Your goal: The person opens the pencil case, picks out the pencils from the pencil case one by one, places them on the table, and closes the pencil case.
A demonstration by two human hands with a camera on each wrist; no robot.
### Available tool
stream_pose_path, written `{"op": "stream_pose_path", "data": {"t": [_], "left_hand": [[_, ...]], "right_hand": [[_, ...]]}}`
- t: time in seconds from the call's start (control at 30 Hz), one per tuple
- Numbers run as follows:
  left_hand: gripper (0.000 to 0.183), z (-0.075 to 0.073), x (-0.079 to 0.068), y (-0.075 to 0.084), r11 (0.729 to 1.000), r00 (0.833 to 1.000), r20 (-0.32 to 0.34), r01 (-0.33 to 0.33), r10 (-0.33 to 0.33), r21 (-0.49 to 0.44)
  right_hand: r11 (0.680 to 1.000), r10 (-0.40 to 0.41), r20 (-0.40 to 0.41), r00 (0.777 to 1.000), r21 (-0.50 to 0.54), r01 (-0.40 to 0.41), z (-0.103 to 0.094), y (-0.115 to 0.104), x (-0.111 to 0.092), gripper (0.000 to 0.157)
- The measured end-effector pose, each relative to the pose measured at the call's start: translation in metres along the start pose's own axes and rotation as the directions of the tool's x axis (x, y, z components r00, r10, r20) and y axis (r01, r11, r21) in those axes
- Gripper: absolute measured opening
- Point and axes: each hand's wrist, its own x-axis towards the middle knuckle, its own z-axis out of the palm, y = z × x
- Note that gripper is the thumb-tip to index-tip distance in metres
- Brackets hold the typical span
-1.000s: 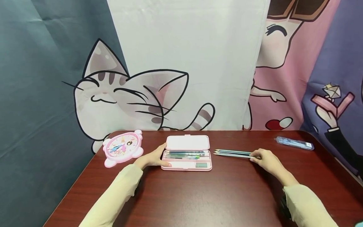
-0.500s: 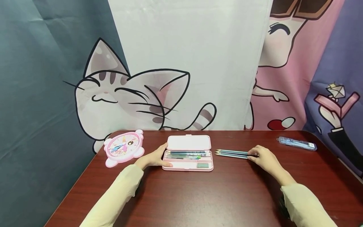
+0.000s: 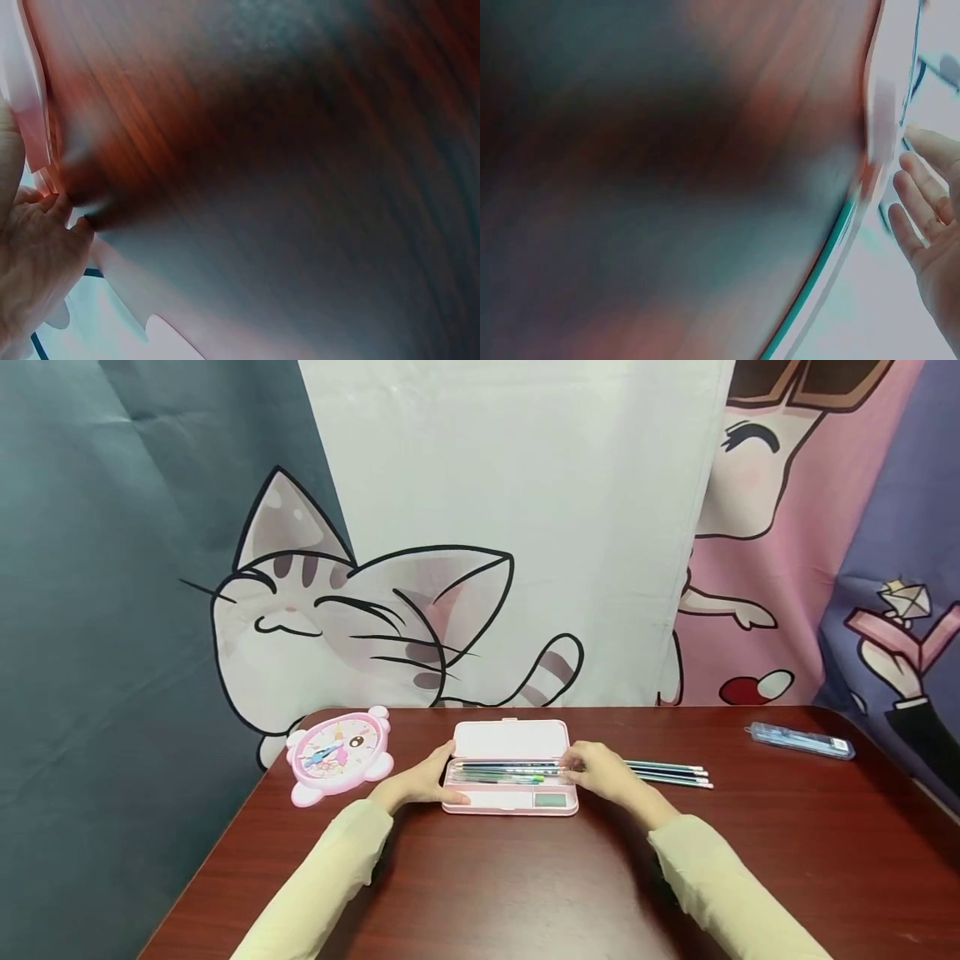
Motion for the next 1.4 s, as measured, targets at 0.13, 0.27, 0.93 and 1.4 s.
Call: {"op": "stream_pose_path", "data": {"t": [0.13, 0.27, 0.93, 1.4], "left_hand": [[0.108, 0.005, 0.004, 0.003, 1.000, 1.000, 0.002, 0.003, -0.003, 0.000], [0.108, 0.005, 0.006, 0.004, 1.000, 1.000, 0.005, 0.011, -0.011, -0.015], [0.107, -0.003, 0.002, -0.001, 1.000, 1.000, -0.007, 0.027, -0.027, -0.008], [0.107, 0.002, 0.001, 0.000, 1.000, 1.000, -0.016, 0.019, -0.019, -0.014]], "right_hand": [[0.983, -0.069, 0.081, 0.994, -0.165, 0.082, 0.008, -0.010, 0.010, 0.010], [0.959, -0.114, 0.074, 0.991, -0.252, 0.130, 0.013, -0.014, 0.015, 0.010], [0.949, -0.127, 0.120, 0.985, -0.274, 0.156, 0.011, -0.015, 0.027, 0.013], [0.964, -0.172, 0.071, 0.982, -0.191, 0.183, 0.011, -0.008, 0.026, 0.006]]}}
